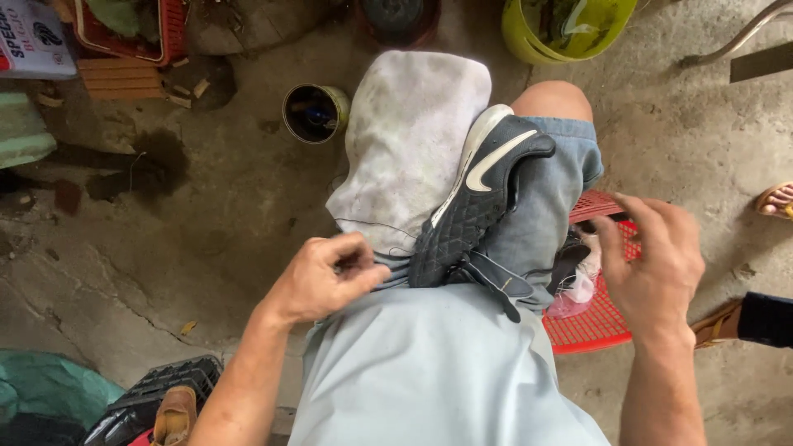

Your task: Hand-stitching the sole of a black sneaker using a needle and thread to repair it.

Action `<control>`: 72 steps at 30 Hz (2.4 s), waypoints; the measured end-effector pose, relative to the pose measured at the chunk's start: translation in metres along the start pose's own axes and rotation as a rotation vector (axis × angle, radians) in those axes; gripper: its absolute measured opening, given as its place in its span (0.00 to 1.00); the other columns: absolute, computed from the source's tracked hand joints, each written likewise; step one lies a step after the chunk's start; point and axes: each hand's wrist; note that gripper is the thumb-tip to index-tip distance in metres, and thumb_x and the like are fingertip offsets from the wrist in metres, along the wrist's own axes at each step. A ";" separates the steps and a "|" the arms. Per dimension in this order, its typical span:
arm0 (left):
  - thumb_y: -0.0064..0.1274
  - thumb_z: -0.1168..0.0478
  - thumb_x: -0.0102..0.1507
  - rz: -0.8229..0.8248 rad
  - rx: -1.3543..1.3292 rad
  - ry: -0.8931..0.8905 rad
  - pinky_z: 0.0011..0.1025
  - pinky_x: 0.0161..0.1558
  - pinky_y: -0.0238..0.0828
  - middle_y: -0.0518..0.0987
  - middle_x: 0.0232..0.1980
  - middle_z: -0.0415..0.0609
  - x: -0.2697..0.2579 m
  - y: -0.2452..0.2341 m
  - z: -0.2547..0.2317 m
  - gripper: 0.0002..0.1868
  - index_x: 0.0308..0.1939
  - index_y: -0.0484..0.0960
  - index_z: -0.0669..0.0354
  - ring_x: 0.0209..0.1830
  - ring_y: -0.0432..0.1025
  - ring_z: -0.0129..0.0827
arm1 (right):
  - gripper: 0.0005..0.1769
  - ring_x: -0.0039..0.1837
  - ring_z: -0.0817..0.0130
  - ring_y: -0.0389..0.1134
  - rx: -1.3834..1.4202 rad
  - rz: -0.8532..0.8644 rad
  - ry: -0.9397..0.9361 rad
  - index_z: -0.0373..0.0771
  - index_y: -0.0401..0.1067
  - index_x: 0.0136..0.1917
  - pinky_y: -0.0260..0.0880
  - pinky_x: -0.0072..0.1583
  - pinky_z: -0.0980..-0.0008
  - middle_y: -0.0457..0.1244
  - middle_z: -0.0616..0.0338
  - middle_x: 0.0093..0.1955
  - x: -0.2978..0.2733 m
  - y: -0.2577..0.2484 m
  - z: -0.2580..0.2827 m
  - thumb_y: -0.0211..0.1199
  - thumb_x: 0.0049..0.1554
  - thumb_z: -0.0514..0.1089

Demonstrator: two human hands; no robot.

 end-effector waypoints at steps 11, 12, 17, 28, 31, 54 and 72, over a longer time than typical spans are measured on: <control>0.55 0.56 0.66 -0.270 0.488 0.193 0.33 0.38 0.78 0.87 0.40 0.39 -0.003 0.052 0.029 0.09 0.49 0.85 0.39 0.39 0.82 0.37 | 0.32 0.83 0.43 0.47 0.371 0.016 -0.391 0.50 0.76 0.65 0.37 0.81 0.43 0.58 0.51 0.78 0.032 0.017 0.141 0.75 0.49 0.59; 0.55 0.56 0.66 -0.268 0.488 0.201 0.33 0.38 0.78 0.87 0.40 0.39 -0.004 0.050 0.027 0.09 0.49 0.85 0.39 0.39 0.82 0.37 | 0.32 0.83 0.43 0.47 0.366 0.011 -0.389 0.50 0.76 0.65 0.37 0.81 0.43 0.58 0.51 0.78 0.029 0.022 0.139 0.75 0.49 0.59; 0.54 0.48 0.65 -0.118 0.353 -0.012 0.38 0.36 0.77 0.86 0.33 0.45 -0.013 0.040 0.009 0.08 0.41 0.84 0.41 0.38 0.82 0.45 | 0.34 0.85 0.44 0.40 0.311 0.165 -0.388 0.53 0.75 0.65 0.33 0.79 0.37 0.56 0.54 0.80 0.026 0.034 0.136 0.72 0.50 0.66; 0.54 0.64 0.62 -0.461 0.137 0.403 0.28 0.16 0.59 0.56 0.13 0.42 -0.058 0.042 -0.008 0.22 0.16 0.62 0.48 0.11 0.57 0.37 | 0.37 0.84 0.48 0.45 0.311 0.048 -0.327 0.56 0.77 0.63 0.37 0.79 0.37 0.61 0.58 0.75 0.020 0.053 0.140 0.71 0.47 0.75; 0.54 0.64 0.62 -0.447 0.182 0.375 0.29 0.15 0.58 0.57 0.13 0.42 -0.061 0.031 -0.003 0.22 0.16 0.63 0.49 0.11 0.58 0.36 | 0.37 0.84 0.48 0.46 0.347 0.032 -0.315 0.57 0.77 0.63 0.39 0.78 0.37 0.60 0.59 0.76 0.017 0.056 0.135 0.71 0.46 0.75; 0.48 0.69 0.65 -0.570 1.171 0.436 0.30 0.16 0.49 0.69 0.34 0.35 0.009 0.059 -0.010 0.27 0.67 0.80 0.41 0.15 0.57 0.25 | 0.30 0.37 0.61 0.46 0.248 0.026 0.112 0.39 0.51 0.33 0.47 0.42 0.56 0.48 0.57 0.33 -0.048 0.051 -0.055 0.67 0.70 0.39; 0.47 0.59 0.57 -0.726 -0.687 0.213 0.33 0.14 0.63 0.75 0.30 0.54 -0.106 -0.110 0.038 0.08 0.27 0.80 0.54 0.19 0.65 0.38 | 0.14 0.42 0.58 0.64 0.129 0.023 0.094 0.22 0.74 0.70 0.68 0.46 0.61 0.62 0.35 0.63 0.001 -0.032 -0.011 0.75 0.77 0.28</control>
Point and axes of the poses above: each hand's wrist, its own x-axis towards the middle knuckle, its own y-axis out of the palm, z = x × y
